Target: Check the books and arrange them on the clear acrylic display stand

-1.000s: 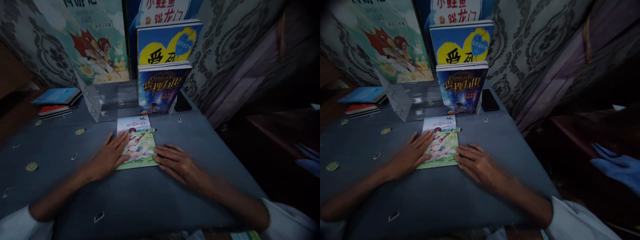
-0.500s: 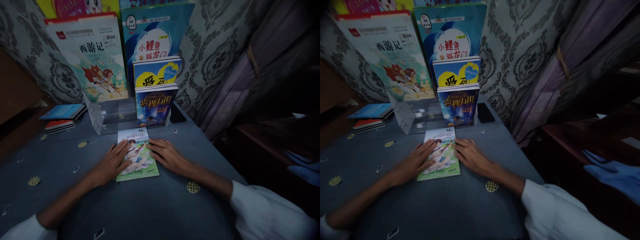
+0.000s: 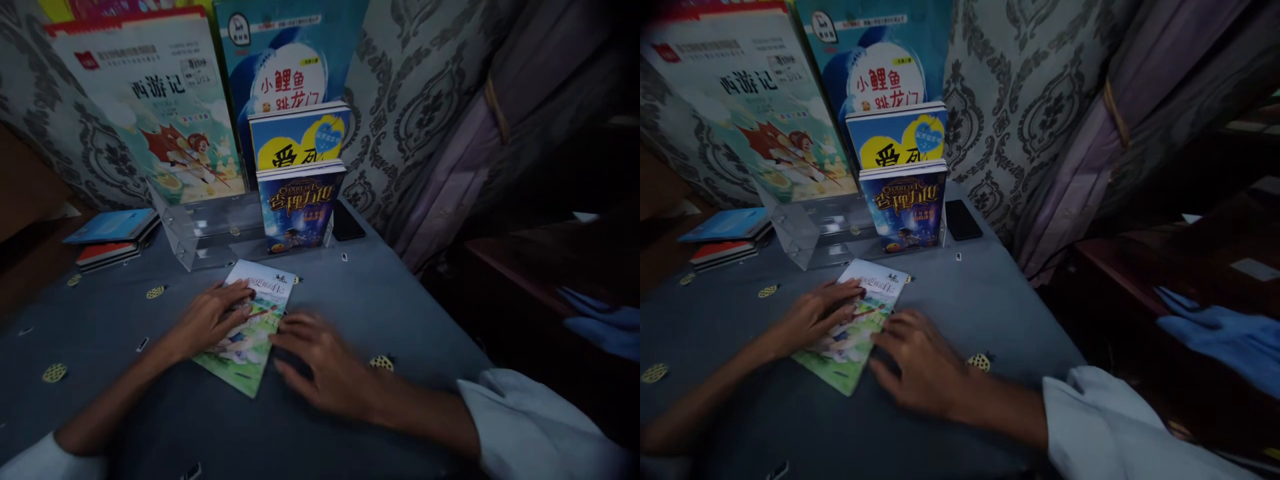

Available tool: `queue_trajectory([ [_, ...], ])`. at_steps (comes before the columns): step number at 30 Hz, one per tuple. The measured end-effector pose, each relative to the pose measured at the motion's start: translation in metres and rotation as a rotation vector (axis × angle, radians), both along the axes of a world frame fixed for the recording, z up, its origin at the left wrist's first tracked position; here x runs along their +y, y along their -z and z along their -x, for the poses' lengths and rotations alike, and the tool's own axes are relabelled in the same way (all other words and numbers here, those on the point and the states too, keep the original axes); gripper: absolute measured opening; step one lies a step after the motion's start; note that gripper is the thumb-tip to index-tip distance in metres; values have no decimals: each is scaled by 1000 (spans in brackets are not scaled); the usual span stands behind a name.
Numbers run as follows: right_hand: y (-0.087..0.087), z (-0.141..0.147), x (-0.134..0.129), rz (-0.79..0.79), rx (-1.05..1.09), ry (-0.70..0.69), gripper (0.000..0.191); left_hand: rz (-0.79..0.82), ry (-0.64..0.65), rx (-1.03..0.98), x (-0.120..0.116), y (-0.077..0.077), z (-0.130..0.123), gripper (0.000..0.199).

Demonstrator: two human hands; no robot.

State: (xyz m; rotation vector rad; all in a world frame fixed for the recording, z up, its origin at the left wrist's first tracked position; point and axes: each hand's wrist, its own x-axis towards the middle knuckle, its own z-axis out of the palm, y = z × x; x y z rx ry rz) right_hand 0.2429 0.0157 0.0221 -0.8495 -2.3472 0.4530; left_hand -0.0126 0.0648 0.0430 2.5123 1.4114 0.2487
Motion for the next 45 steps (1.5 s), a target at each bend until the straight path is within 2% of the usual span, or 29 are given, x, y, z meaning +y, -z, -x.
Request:
queue_trajectory([
  [5, 1, 13, -16, -86, -34, -169, 21, -113, -11, 160, -10, -7, -23, 58],
  [10, 3, 6, 1, -48, 57, -208, 20, -215, -78, 374, -22, 1, -52, 63],
  [12, 3, 0, 14, 7, 150, -143, 25, -224, -110, 410, -24, 2, -60, 60],
  [18, 8, -20, 57, 353, 486, 276, 41, -194, -115, 467, -28, -11, -77, 41],
  [22, 10, -27, 67, 420, 587, 348, 41, -164, -96, 421, -28, -17, -77, 30],
  [30, 12, -25, 63, 349, 550, 324, 44, -199, -80, 334, -24, -15, -68, 33],
  [36, 9, -24, 56, 332, 532, 222, 38, -169, -104, 385, -28, -14, -75, 35],
  [40, 8, -22, 50, 241, 298, 85, 35, -133, -83, 434, -27, -20, -72, 36],
  [43, 9, -22, 49, 135, 122, 9, 33, -100, -102, 480, -20, -27, -58, 35],
  [45, 9, -23, 48, 113, 89, -11, 33, -101, -156, 516, -13, -30, -45, 38],
])
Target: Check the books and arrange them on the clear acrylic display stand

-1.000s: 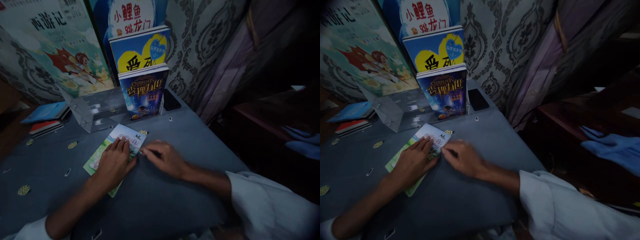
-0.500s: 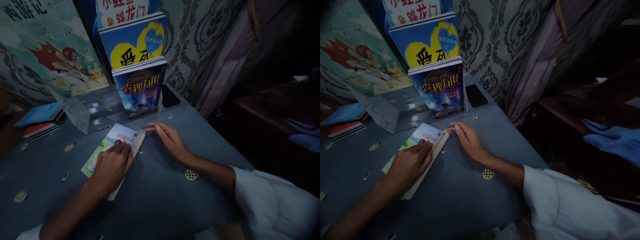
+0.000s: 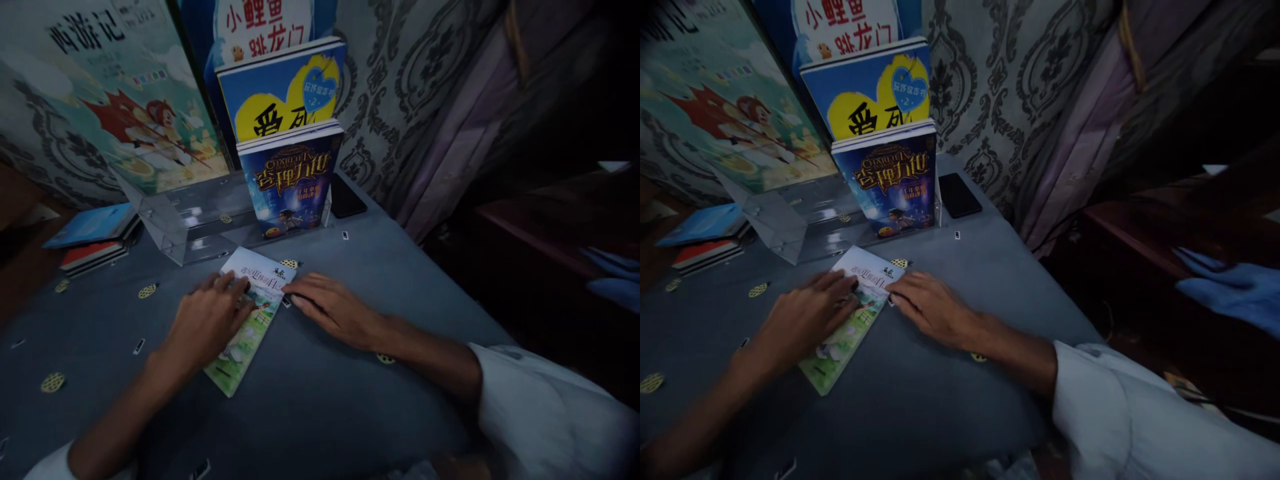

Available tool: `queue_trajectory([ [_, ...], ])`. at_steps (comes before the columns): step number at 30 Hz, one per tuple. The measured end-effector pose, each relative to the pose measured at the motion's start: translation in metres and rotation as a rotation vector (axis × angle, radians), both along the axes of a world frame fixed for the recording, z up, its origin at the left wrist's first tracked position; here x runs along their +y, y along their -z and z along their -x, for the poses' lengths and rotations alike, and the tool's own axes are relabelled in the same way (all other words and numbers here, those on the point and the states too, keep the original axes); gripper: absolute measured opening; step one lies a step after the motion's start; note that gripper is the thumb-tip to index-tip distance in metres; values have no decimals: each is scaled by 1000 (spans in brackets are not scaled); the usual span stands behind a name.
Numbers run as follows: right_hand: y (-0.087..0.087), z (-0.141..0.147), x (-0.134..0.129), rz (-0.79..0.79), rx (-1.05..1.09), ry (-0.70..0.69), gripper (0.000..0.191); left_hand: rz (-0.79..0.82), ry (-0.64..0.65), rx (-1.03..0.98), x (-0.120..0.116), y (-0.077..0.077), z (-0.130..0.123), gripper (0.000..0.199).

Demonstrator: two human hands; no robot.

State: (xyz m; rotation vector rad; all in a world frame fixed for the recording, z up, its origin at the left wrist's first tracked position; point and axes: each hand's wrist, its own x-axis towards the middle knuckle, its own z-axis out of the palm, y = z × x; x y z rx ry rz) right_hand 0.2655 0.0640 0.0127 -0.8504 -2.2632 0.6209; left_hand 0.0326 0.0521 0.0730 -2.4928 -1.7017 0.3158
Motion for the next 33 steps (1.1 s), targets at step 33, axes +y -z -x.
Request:
queue_trajectory([
  [33, 15, 24, 67, -78, -338, 8, 46, -56, -215, 104, 31, 3, 13, 43],
])
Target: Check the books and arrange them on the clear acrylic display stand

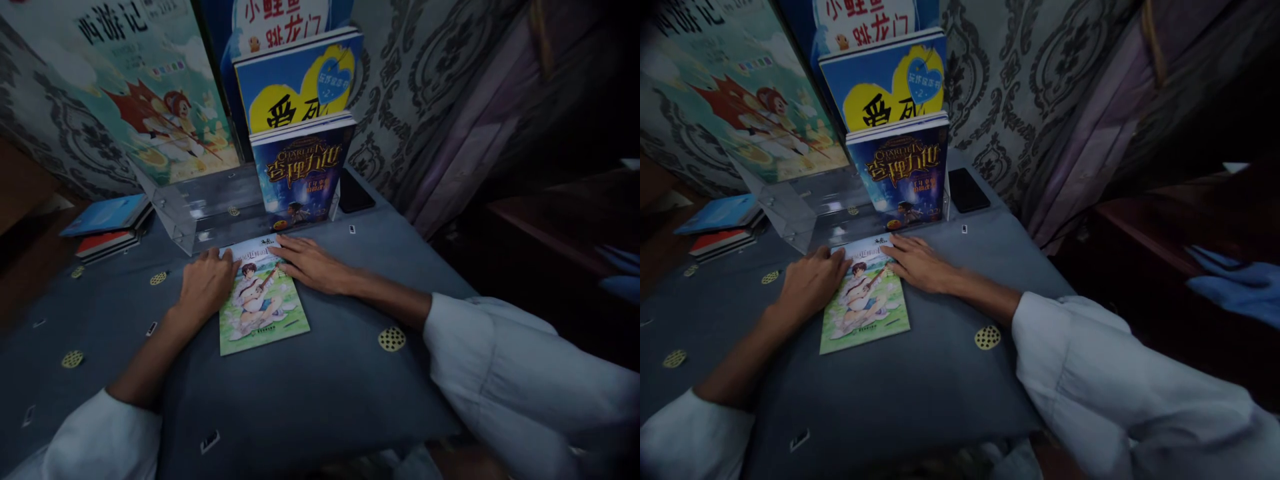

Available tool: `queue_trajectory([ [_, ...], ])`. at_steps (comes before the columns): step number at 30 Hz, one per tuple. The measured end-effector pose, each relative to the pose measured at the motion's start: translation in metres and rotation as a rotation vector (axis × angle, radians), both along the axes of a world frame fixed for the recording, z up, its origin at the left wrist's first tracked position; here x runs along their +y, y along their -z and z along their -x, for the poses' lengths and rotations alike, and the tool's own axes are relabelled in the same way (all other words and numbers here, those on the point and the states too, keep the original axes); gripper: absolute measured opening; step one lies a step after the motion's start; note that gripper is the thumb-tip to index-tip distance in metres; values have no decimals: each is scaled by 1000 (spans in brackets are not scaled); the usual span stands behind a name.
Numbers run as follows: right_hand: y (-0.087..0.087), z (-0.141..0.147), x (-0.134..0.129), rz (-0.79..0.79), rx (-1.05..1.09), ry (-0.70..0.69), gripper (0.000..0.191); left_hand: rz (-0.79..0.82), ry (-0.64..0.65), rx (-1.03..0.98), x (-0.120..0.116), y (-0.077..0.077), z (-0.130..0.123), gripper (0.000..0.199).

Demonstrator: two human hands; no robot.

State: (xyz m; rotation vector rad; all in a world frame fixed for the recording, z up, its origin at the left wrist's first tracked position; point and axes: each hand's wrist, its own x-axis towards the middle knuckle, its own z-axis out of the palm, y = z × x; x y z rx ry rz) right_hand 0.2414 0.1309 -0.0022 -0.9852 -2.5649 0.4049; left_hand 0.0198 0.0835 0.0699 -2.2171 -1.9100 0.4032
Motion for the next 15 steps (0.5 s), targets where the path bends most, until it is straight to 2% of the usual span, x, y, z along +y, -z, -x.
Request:
queue_trajectory([
  [3, 1, 3, 4, -13, -16, 15, 45, -14, 5, 1, -1, 0, 0, 43],
  [6, 0, 4, 3, -27, -15, 28, 46, -32, 47, 12, -15, 2, -9, 42],
  [9, -1, 3, -3, -31, 1, 43, 45, 13, 261, -48, -43, 7, -24, 41],
  [12, -2, 0, -17, -4, 17, 70, 45, 10, 505, -132, -69, 17, -33, 53],
  [15, -1, -4, -31, 22, 48, 75, 44, -67, 612, -149, -79, 28, -33, 53],
])
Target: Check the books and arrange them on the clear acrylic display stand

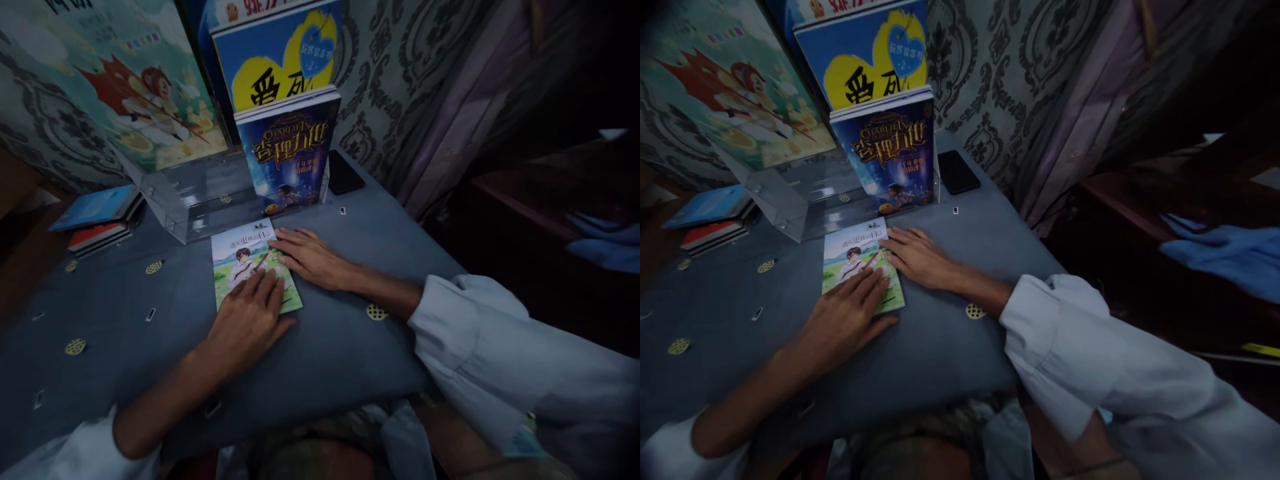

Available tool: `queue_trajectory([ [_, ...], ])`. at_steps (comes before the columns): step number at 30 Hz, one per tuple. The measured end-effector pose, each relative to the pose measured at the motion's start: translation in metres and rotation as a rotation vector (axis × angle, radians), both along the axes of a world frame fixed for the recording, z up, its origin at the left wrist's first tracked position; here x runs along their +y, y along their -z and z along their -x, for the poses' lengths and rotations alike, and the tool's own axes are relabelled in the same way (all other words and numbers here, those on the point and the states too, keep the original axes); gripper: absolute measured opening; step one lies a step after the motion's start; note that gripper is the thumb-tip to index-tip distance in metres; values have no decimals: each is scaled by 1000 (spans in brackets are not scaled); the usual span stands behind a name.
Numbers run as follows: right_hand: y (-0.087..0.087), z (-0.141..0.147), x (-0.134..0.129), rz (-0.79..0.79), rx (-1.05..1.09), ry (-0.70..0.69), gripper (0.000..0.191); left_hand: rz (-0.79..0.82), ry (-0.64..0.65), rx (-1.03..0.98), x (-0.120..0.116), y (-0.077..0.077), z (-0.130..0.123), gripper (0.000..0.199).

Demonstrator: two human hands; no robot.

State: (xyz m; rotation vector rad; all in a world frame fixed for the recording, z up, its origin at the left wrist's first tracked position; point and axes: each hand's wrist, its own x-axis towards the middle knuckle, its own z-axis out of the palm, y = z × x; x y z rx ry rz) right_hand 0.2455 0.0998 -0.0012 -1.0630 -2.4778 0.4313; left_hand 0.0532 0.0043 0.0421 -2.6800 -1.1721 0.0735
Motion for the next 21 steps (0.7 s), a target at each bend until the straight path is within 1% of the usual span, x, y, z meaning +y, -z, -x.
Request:
queue_trajectory([
  [4, 2, -2, -7, 22, 62, -4, 43, -130, 83, -37, 3, 9, 4, 40],
  [7, 3, -2, -4, 53, 100, 6, 43, -203, 142, -110, 4, 8, 4, 34],
  [9, 3, -2, -4, 67, 122, 12, 43, -188, 148, -148, 3, 5, 3, 32],
  [11, 2, -1, -5, 73, 122, 8, 44, -127, 124, -176, 6, 1, 5, 32],
  [13, 1, -1, -9, 67, 93, 2, 46, -74, 35, -194, 13, -1, 9, 32],
  [14, 0, 0, -11, 58, 70, 0, 48, -70, -53, -191, 17, -1, 13, 33],
  [17, 1, 1, -20, 16, 9, -14, 53, -82, -422, -148, 32, 3, 28, 47],
  [18, 2, 1, -22, 7, 1, -23, 54, -59, -528, -150, 37, 6, 34, 51],
  [19, 3, 1, -24, 2, -5, -23, 56, -15, -600, -181, 41, 9, 39, 53],
  [20, 4, 0, -25, 2, -9, -18, 57, 31, -642, -249, 44, 12, 43, 53],
  [21, 6, 0, -25, 4, -6, -11, 58, 74, -651, -353, 47, 16, 47, 54],
])
